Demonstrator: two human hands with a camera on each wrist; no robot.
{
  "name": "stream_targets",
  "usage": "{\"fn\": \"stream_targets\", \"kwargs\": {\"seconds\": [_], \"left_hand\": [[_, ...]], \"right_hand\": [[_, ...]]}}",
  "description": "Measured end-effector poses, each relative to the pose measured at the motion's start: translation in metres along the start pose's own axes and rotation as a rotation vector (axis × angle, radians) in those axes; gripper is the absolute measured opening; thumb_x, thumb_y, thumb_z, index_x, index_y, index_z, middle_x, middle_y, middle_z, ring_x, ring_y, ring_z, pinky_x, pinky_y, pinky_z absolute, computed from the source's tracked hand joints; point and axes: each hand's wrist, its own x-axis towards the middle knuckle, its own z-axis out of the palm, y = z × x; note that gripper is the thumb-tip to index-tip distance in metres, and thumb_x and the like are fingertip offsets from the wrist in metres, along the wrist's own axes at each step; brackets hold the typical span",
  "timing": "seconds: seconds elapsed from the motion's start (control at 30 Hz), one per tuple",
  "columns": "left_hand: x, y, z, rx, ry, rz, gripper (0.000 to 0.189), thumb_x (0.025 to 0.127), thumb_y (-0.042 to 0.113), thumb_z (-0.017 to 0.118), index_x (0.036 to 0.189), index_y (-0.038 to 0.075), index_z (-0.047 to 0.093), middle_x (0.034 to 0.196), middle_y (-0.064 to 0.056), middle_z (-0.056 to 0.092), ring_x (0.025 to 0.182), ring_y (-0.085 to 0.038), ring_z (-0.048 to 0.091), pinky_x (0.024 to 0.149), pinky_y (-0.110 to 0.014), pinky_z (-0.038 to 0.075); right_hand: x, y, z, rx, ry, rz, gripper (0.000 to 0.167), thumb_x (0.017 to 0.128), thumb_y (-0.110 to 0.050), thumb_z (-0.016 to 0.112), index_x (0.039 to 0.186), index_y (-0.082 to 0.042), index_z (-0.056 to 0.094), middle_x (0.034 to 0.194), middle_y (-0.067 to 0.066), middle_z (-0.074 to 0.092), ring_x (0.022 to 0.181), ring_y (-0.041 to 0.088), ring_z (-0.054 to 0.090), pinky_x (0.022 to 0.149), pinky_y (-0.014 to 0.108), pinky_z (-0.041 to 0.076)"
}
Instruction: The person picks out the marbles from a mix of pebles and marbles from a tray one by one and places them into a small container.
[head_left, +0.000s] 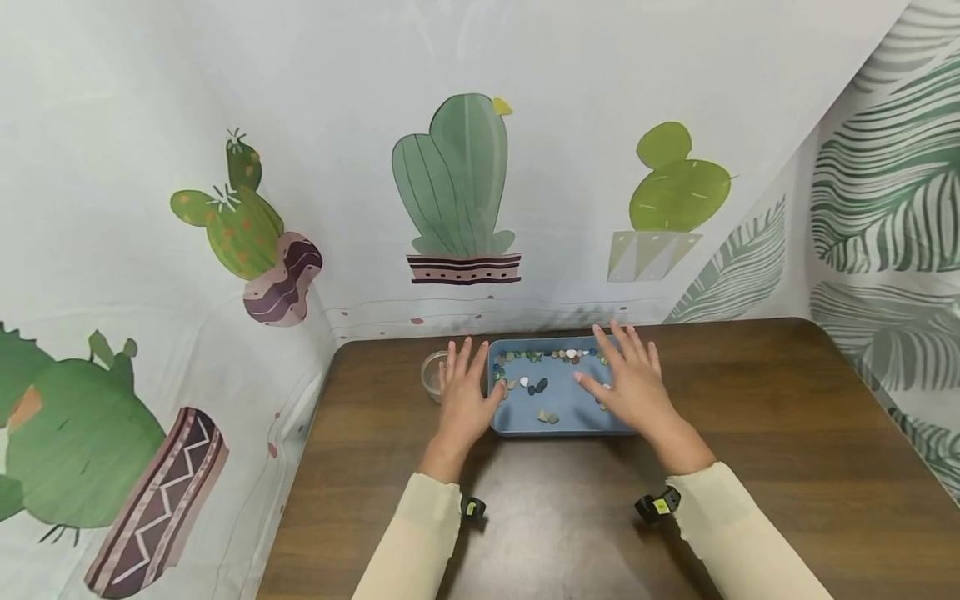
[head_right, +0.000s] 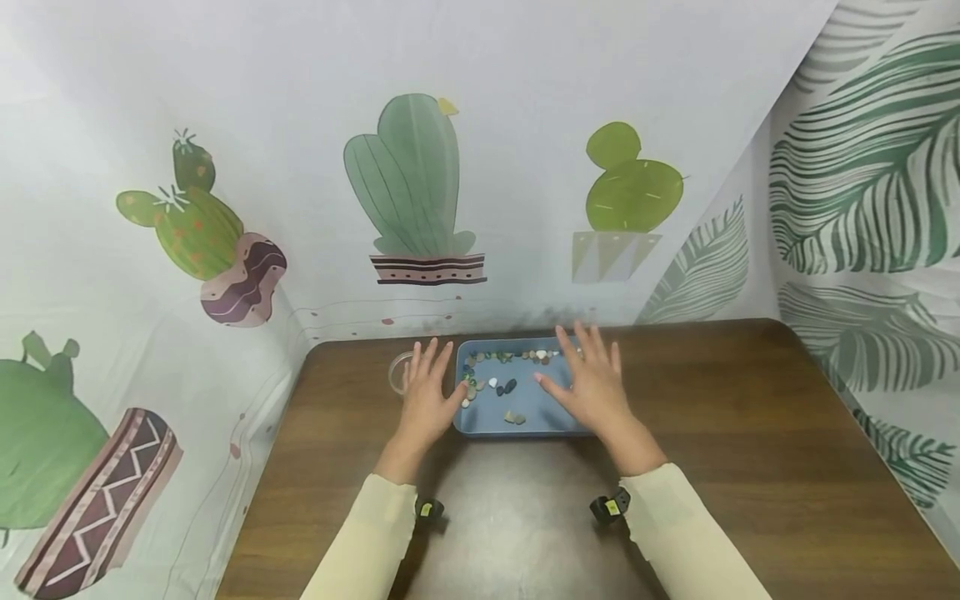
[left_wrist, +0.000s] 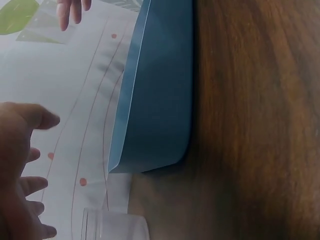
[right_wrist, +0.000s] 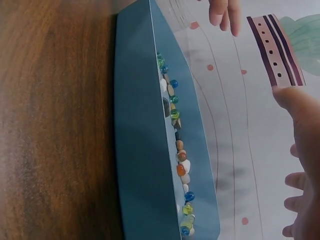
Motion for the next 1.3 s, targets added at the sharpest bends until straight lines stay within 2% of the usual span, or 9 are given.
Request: {"fn": "stream_targets", "kwargs": {"seconds": [0.17,0.27,0.43,0.6,0.73,0.9,1.1,1.3], "left_hand": [[-0.002,0.001,0.001,-0.105,0.091,0.005,0.059,0.091,0.02,0.071,0.147,0.014,0.053,0.159,-0.01,0.043,0.152,-0.036,0.028,0.12,-0.063,0.028],[-0.003,0.002,0.002,-0.159,0.152,0.015,0.05,0.09,0.015,0.072,0.138,0.009,0.062,0.149,-0.012,0.053,0.14,-0.037,0.044,0.114,-0.056,0.037],[-0.003,0.002,0.004,-0.181,0.19,0.024,0.034,0.089,0.012,0.072,0.122,0.008,0.072,0.126,-0.008,0.066,0.116,-0.031,0.059,0.098,-0.046,0.049],[-0.004,0.004,0.007,-0.18,0.145,0.025,0.026,0.089,0.012,0.071,0.115,0.01,0.076,0.108,-0.005,0.069,0.091,-0.022,0.063,0.077,-0.037,0.053],[-0.003,0.003,0.008,-0.133,0.118,0.056,0.023,0.089,0.013,0.071,0.112,0.01,0.077,0.103,-0.005,0.07,0.081,-0.018,0.061,0.07,-0.033,0.052],[-0.001,-0.001,0.011,-0.039,0.078,0.099,0.023,0.089,0.014,0.07,0.111,0.012,0.077,0.101,-0.005,0.07,0.086,-0.019,0.065,0.076,-0.035,0.056],[0.003,-0.005,0.013,0.046,0.004,0.096,0.023,0.092,0.017,0.07,0.113,0.015,0.077,0.105,-0.003,0.069,0.095,-0.019,0.068,0.079,-0.036,0.058],[0.009,-0.005,0.014,0.123,-0.07,0.131,0.025,0.093,0.017,0.07,0.116,0.013,0.076,0.11,-0.004,0.069,0.098,-0.023,0.067,0.083,-0.038,0.058]], "right_hand": [[-0.004,0.004,-0.002,0.066,0.078,0.0,0.077,0.097,-0.043,0.063,0.16,-0.014,0.03,0.164,0.023,0.028,0.153,0.046,0.02,0.118,0.072,0.013],[-0.008,0.008,-0.003,0.096,0.117,0.012,0.073,0.098,-0.037,0.063,0.159,-0.012,0.032,0.162,0.024,0.031,0.15,0.048,0.025,0.116,0.072,0.018],[-0.014,0.016,-0.002,0.135,0.161,0.032,0.063,0.1,-0.027,0.059,0.156,-0.006,0.037,0.158,0.027,0.037,0.146,0.05,0.031,0.113,0.071,0.023],[-0.024,0.024,0.002,0.148,0.172,0.049,0.058,0.102,-0.024,0.056,0.153,-0.001,0.04,0.154,0.03,0.04,0.142,0.053,0.035,0.111,0.072,0.026],[-0.032,0.029,0.007,0.184,0.173,0.074,0.058,0.101,-0.022,0.058,0.152,0.0,0.04,0.153,0.031,0.04,0.139,0.055,0.037,0.112,0.071,0.028],[-0.041,0.037,0.013,0.232,0.139,0.141,0.06,0.101,-0.022,0.058,0.153,0.001,0.038,0.153,0.031,0.039,0.14,0.054,0.037,0.113,0.068,0.03],[-0.05,0.045,0.022,0.288,0.083,0.231,0.064,0.103,-0.027,0.055,0.156,0.0,0.033,0.156,0.031,0.035,0.142,0.053,0.035,0.116,0.066,0.029],[-0.059,0.05,0.029,0.349,0.026,0.299,0.066,0.104,-0.032,0.052,0.158,-0.002,0.028,0.157,0.032,0.032,0.144,0.053,0.032,0.116,0.068,0.027]]}}
